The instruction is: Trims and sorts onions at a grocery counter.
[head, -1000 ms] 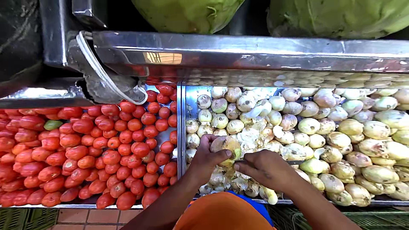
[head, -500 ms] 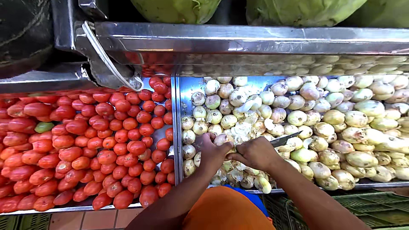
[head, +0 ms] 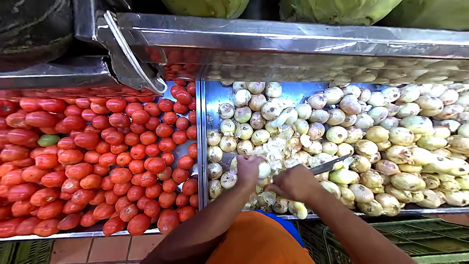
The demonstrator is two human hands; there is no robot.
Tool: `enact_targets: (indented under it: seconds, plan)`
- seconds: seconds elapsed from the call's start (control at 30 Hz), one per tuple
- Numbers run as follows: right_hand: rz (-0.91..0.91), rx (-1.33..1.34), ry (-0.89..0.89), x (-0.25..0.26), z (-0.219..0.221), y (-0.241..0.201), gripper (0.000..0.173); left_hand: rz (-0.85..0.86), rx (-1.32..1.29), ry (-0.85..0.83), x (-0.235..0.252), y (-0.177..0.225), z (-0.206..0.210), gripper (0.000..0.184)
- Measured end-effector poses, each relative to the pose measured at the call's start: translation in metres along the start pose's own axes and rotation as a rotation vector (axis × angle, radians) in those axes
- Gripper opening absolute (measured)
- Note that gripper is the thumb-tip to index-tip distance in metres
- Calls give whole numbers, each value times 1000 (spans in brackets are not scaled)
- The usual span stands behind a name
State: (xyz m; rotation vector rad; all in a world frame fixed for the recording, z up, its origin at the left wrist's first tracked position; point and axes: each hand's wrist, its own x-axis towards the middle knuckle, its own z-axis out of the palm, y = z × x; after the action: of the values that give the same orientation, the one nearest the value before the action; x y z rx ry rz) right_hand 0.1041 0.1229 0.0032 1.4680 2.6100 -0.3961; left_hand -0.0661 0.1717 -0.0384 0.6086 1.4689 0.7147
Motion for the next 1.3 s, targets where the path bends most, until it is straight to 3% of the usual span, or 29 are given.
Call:
enact_targets:
  seconds: [0.13, 0.2, 0.27, 0.37, 0.5, 0.7, 0.83, 0.97, 1.1, 1.2, 1.3]
  plan:
    - [113, 45, -199, 0, 9, -9, 72, -179, -157, -156, 20, 23, -19, 61]
    - [202, 93, -306, 2, 2, -5, 58, -160, -178, -236, 16, 31, -29, 52]
    - [221, 182, -339, 1, -9, 1, 56, -116, -194, -299, 8, 38, -38, 45]
    - [184, 299, -171, -6, -26, 8, 64, -29, -93, -360, -13, 52, -47, 43]
    - [198, 263, 119, 4, -35, 10, 73, 70, 68, -423, -23, 56, -51, 48]
    - [245, 177, 40, 20, -49, 0, 77, 157, 167, -331, -19, 51, -43, 53]
    - [84, 52, 166, 22, -33, 3, 79, 141, 313, -227, -11, 42, -37, 55]
    - [-23, -23, 213, 21, -20, -1, 75, 32, 171, -126, -5, 38, -28, 51]
    - [-42, -10, 63, 14, -7, -23, 73, -103, -139, -188, 10, 55, -30, 53]
    - [70, 107, 58, 9, -21, -17, 59, -111, -135, -290, 7, 64, -40, 50]
    - [94, 114, 170, 2, -38, -4, 68, -47, -48, -335, -1, 64, -48, 46]
